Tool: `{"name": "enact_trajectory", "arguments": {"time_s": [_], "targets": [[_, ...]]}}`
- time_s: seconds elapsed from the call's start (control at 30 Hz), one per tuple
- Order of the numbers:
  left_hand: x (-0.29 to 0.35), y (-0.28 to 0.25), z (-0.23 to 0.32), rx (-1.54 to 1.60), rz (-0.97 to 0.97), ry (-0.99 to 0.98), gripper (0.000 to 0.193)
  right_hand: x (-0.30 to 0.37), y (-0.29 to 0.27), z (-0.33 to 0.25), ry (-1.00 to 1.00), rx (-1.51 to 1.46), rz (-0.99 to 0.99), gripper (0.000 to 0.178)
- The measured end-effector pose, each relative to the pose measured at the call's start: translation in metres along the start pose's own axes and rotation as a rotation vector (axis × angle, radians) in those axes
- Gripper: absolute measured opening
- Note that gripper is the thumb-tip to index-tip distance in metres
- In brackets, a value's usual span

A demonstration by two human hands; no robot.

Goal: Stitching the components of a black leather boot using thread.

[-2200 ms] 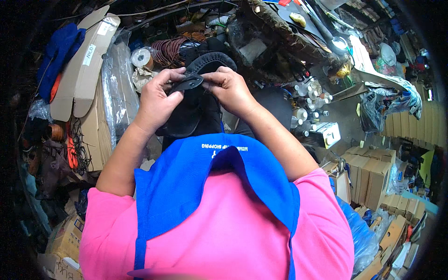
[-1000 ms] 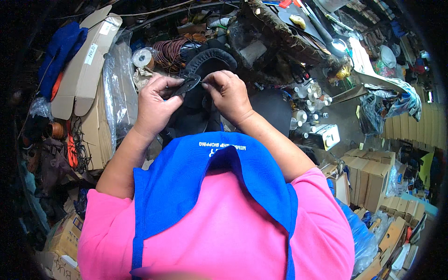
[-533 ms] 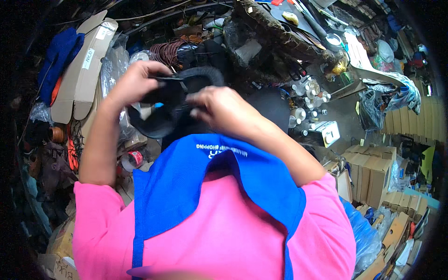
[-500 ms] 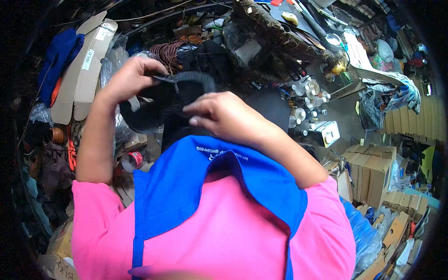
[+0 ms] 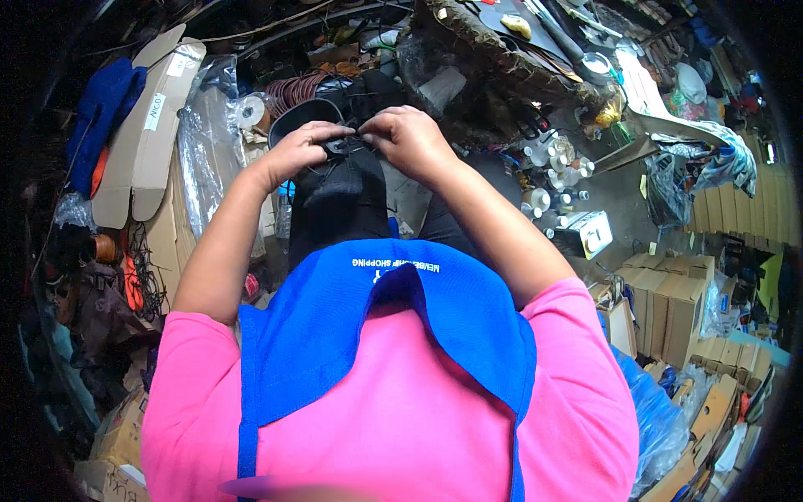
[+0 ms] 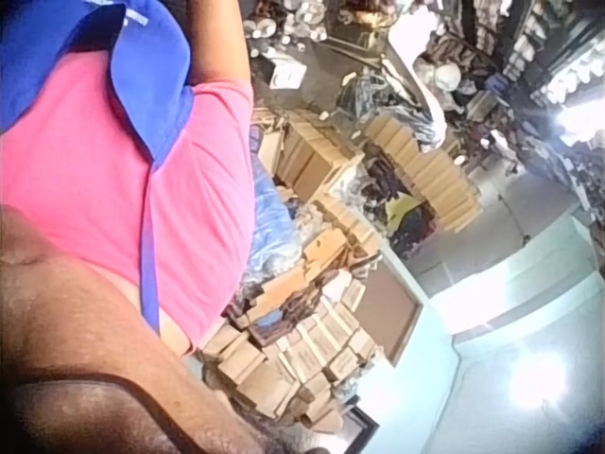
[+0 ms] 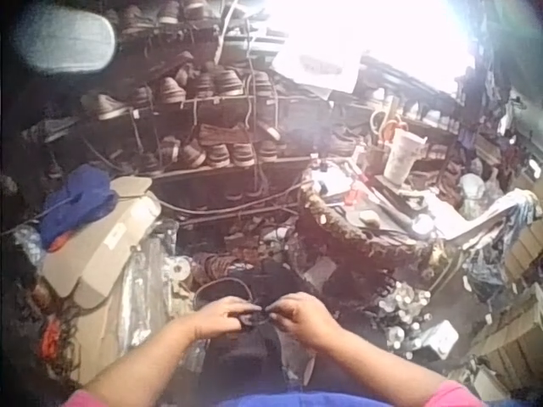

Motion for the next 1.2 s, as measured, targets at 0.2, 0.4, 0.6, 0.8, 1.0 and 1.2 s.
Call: {"name": "enact_trajectory", "arguments": {"time_s": [0.2, 0.4, 0.6, 0.8, 1.0, 1.2], "targets": [[0.015, -0.005, -0.008, -0.088, 0.111, 0.03, 0.031, -0.023, 0.03, -0.004, -0.198, 0.218, -0.097, 0.01], [0.036, -0.002, -0.013, 0.384, 0.199, -0.043, 0.04, -0.019, 0.043, -0.022, -0.183, 0.222, -0.235, 0.008], [0.03, 0.0, -0.031, 0.11, 0.11, -0.099, 0.031, -0.016, 0.057, -0.021, -0.188, 0.325, -0.279, 0.008], [0.028, 0.003, -0.042, 0.059, 0.11, -0.034, 0.025, -0.008, 0.06, -0.015, -0.197, 0.322, -0.284, 0.014], [0.025, 0.0, -0.035, 0.226, 0.03, -0.126, 0.033, 0.005, 0.047, -0.001, -0.151, 0.401, -0.337, 0.019], [0.031, 0.001, -0.042, 0.207, 0.009, -0.168, 0.036, -0.007, 0.062, -0.029, -0.142, 0.429, -0.408, 0.015]]}}
Point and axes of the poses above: each hand's wrist, its own x-axis away from the middle knuckle, its own y-axis out of the palm, z = x × y, the point moved 3 cm from there along -x, towards the middle knuckle, and after that the axes turned 9 degrees about -x, right-handed, at the moved point
